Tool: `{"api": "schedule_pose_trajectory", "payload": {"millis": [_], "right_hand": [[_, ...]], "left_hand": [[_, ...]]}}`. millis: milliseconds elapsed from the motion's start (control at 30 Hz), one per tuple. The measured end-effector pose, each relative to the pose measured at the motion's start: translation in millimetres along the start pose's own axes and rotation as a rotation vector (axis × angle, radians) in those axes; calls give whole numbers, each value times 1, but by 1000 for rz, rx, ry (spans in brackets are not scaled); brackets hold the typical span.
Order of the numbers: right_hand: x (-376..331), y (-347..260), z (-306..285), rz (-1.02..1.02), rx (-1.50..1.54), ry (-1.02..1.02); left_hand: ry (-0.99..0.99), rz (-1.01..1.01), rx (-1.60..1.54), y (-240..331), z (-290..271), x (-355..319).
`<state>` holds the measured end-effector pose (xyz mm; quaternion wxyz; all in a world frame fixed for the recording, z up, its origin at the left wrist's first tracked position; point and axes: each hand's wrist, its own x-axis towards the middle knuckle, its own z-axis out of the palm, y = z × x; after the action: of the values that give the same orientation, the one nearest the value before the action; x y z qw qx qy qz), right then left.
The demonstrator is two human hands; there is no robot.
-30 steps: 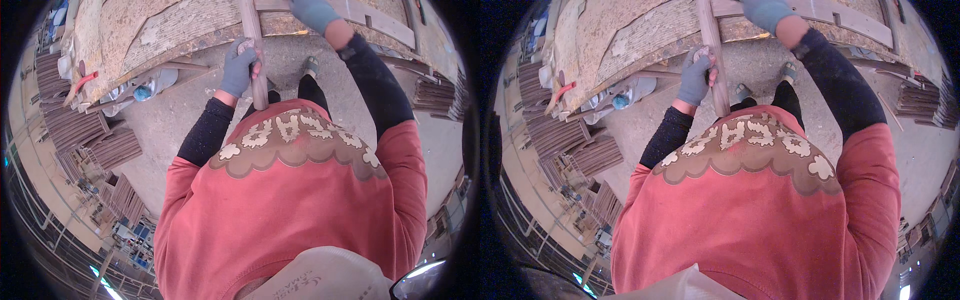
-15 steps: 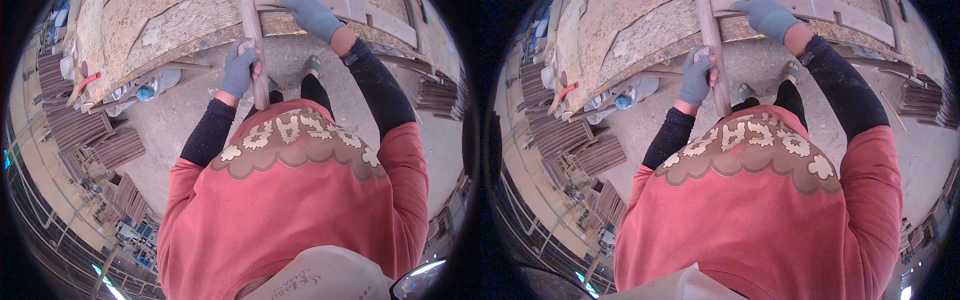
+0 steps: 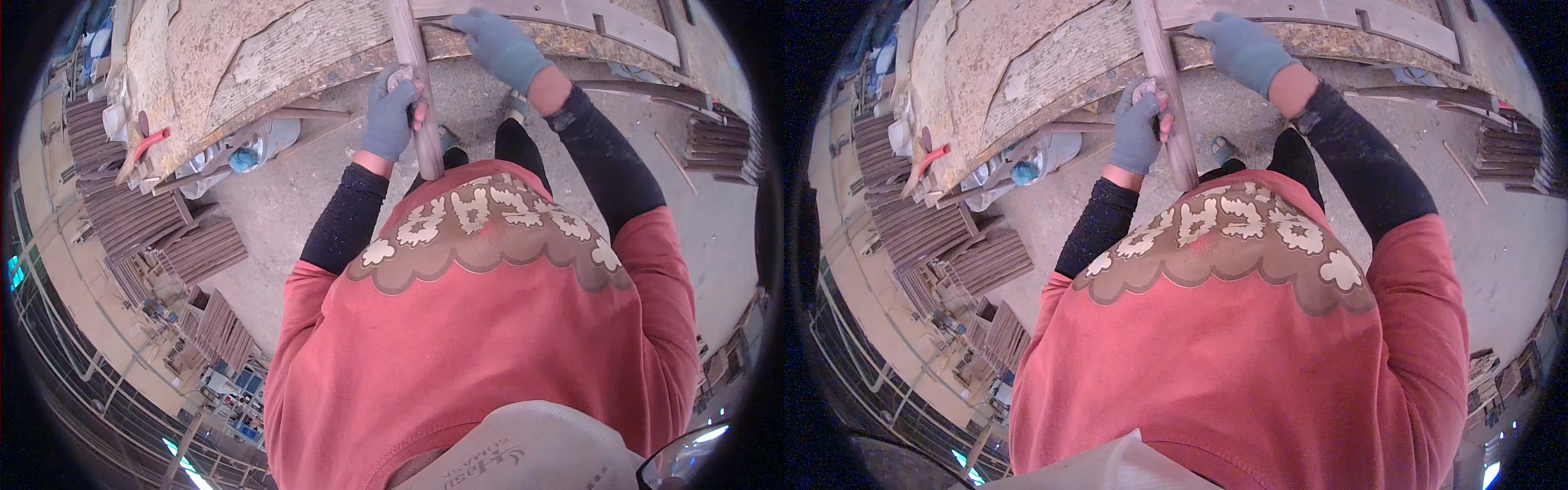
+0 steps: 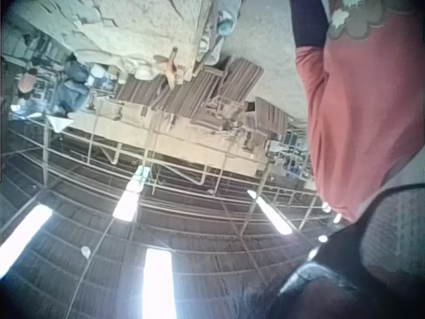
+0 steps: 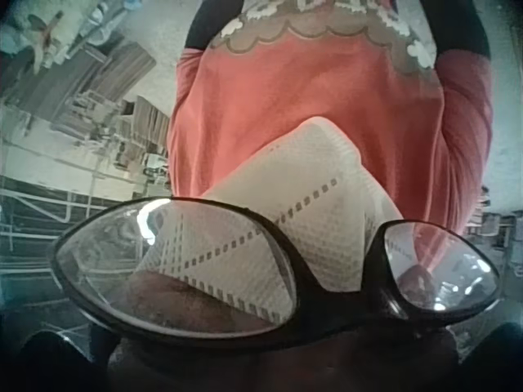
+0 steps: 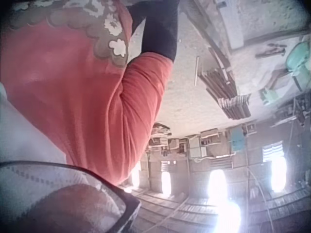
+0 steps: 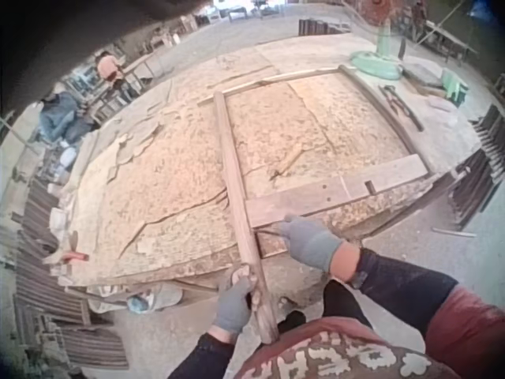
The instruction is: The person scrapes and sands the joints of a wooden chair frame using a blade and sandpaper, turning the frame to work on different sections before lifting and setting the frame aside.
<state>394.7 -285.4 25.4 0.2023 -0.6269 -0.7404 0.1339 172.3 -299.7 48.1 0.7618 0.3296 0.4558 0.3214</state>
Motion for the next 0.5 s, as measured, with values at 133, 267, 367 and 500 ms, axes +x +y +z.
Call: {"api": "schedule_pose_trajectory", "payload": {"millis": [133, 267, 367, 500], "right_hand": [[-7, -41, -9, 638, 874, -149], [-11, -60, 10, 693, 1121, -77], [-5, -77, 9, 677, 1220, -58], [8, -66, 35, 538, 1155, 70]], "left_hand": [[-4, 1, -23, -4, -7, 1], [-36, 4, -24, -3, -9, 5], [-159, 4, -116, -11, -21, 11], [-101, -91, -464, -16, -28, 15]]}}
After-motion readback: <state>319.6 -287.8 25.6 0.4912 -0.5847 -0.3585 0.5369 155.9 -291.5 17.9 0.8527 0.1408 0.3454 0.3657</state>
